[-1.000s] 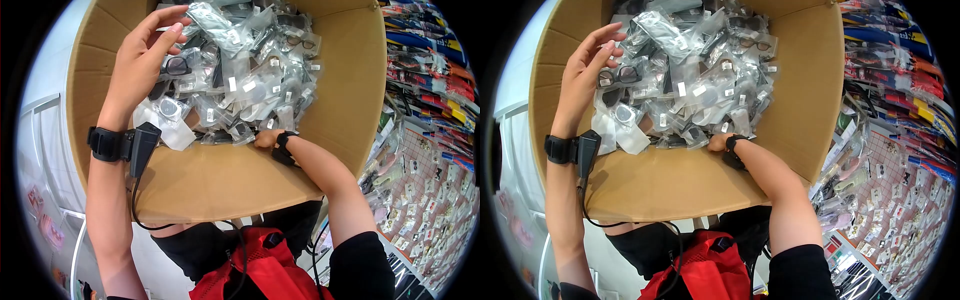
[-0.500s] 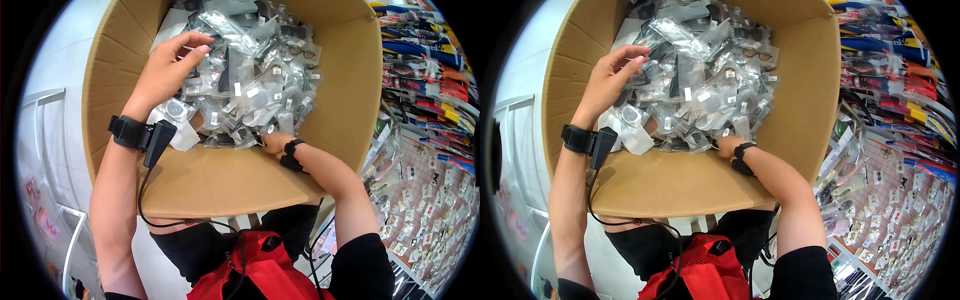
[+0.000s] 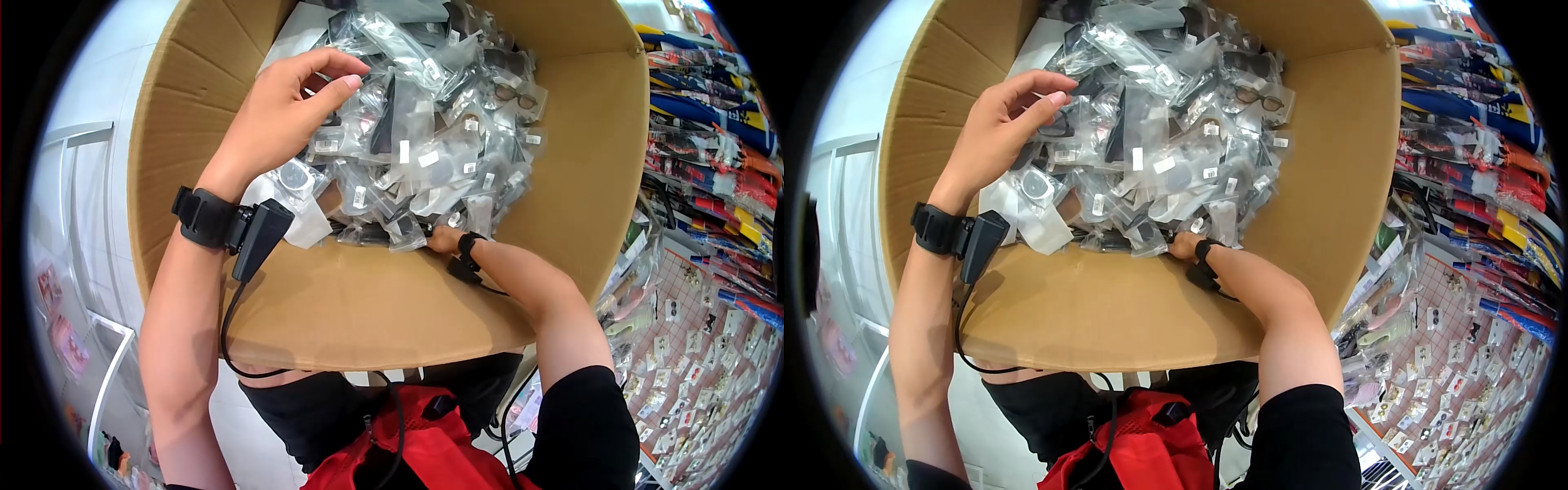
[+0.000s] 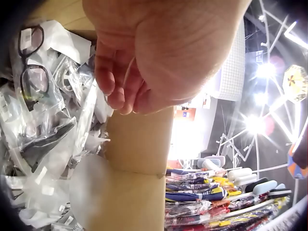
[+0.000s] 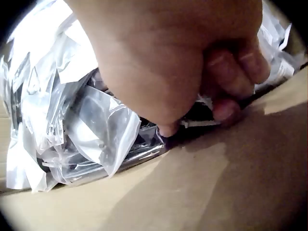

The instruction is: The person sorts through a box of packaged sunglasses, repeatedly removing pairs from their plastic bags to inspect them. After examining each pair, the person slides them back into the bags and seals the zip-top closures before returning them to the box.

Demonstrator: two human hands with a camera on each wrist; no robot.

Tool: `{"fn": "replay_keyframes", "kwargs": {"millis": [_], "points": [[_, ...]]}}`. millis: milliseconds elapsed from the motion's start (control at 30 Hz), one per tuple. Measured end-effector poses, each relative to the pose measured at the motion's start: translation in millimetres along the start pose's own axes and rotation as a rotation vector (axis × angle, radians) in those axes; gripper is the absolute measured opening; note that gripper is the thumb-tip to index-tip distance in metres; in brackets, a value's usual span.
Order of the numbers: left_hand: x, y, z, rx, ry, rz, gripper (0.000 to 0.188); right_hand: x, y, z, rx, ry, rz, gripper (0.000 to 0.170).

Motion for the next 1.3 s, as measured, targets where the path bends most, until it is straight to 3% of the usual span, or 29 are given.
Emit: {"fn": "replay_keyframes", "kwargs": {"millis": [33, 100, 300, 433, 500, 533, 567, 633, 667, 700, 767, 833, 867, 900, 967, 1033, 1133, 1167, 1200, 1233, 1300], "points": [[-0.6, -0.2, -0.5, -0.01, -0.011, 0.007, 0.029, -3.0, 1.2, 4.0, -0.003, 0.003, 0.0, 0.055], [-2.2, -1.5, 0.8, -0.008, -0.009, -0.001, 0.029, 4.5, 11.0, -6.9, 0.386, -0.185, 0.207, 0.044], [-5.2, -1.7, 0.9, 0.009, -0.013, -0.01, 0.029, -10.0, 26.3, -2.2, 0.479, -0.378, 0.288, 0.04], [-4.8, -3.2, -3.0, 0.042, -0.031, -0.014, 0.029, -66.8, 87.1, 1.1, 0.536, -0.474, 0.488, 0.045], [-3.2, -1.9, -12.3, 0.068, -0.028, -0.015, 0.028, -119.4, 137.8, 26.1, 0.616, -0.505, 0.496, 0.045], [-1.0, 0.2, -20.3, 0.091, -0.029, 0.003, 0.028, -151.5, 153.9, 52.1, 0.445, -0.53, 0.478, 0.044], [1.7, 2.2, -30.6, 0.117, -0.032, 0.019, 0.027, -173.2, 173.9, 62.0, 0.447, -0.53, 0.456, 0.044], [17.8, 10.7, -61.5, 0.152, 0.035, 0.128, 0.034, -210.8, 203.4, 85.4, 0.254, -0.457, 0.359, 0.047], [28.9, 21.4, -90.2, 0.292, 0.038, 0.181, 0.042, -227.8, 212.0, 101.5, 0.053, -0.418, 0.258, 0.056], [41.1, 35.0, -119.2, 0.43, 0.036, 0.231, 0.051, -241.1, 227.8, 117.5, 0.048, -0.413, 0.234, 0.056], [71.4, 68.8, -156.8, 0.688, 0.097, 0.412, 0.066, -276.5, 258.0, 179.4, -0.191, -0.506, 0.137, 0.056], [93.5, 87.4, -170.1, 0.516, -0.231, 0.711, 0.069, -292.2, 269.5, 200.4, -0.298, -0.52, 0.055, 0.057], [94.0, 85.0, -171.8, 0.38, -0.239, 0.754, 0.058, -301.2, 271.3, 203.0, -0.265, -0.744, 0.018, 0.059], [102.2, 70.0, -154.0, 0.401, -0.204, 0.653, 0.044, -305.8, 268.5, 202.0, -0.222, -0.972, -0.018, 0.061], [75.3, 42.8, -135.3, 0.26, -0.062, 0.436, 0.029, -315.9, 260.8, 226.0, -0.523, -1.272, -0.027, 0.084], [36.8, 22.5, -113.8, 0.084, 0.159, 0.15, 0.021, -317.8, 235.9, 229.8, -0.532, -1.43, 0.022, 0.083], [-14.2, -3.2, -70.2, -0.131, 0.442, -0.211, 0.029, -277.6, 161.5, 220.1, -0.196, -0.821, -0.182, 0.042], [-25.4, -14.5, -59.6, -0.101, 0.571, -0.286, 0.027, -263.5, 141.1, 218.5, -0.124, -0.604, -0.222, 0.04], [-30.5, -19.0, -58.4, -0.098, 0.682, -0.318, 0.025, -241.2, 103.8, 213.2, -0.254, -0.489, -0.3, 0.04], [-39.1, -20.3, -60.1, -0.096, 0.787, -0.352, 0.023, -215.1, 79.6, 210.4, -0.259, -0.493, -0.279, 0.04], [-47.5, -24.9, -52.6, -0.137, 0.814, -0.322, 0.026, -189.6, 47.7, 234.6, -0.512, -0.1, -0.361, 0.037]]}}
Point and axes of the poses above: each hand's wrist, its own y-axis away from the middle knuckle, its own x-axis out of the palm, z = x × y, the point moved 8 cm from there along -y, towards the middle knuckle, and after that the axes turned 15 degrees about -z, right-handed, at the moved point
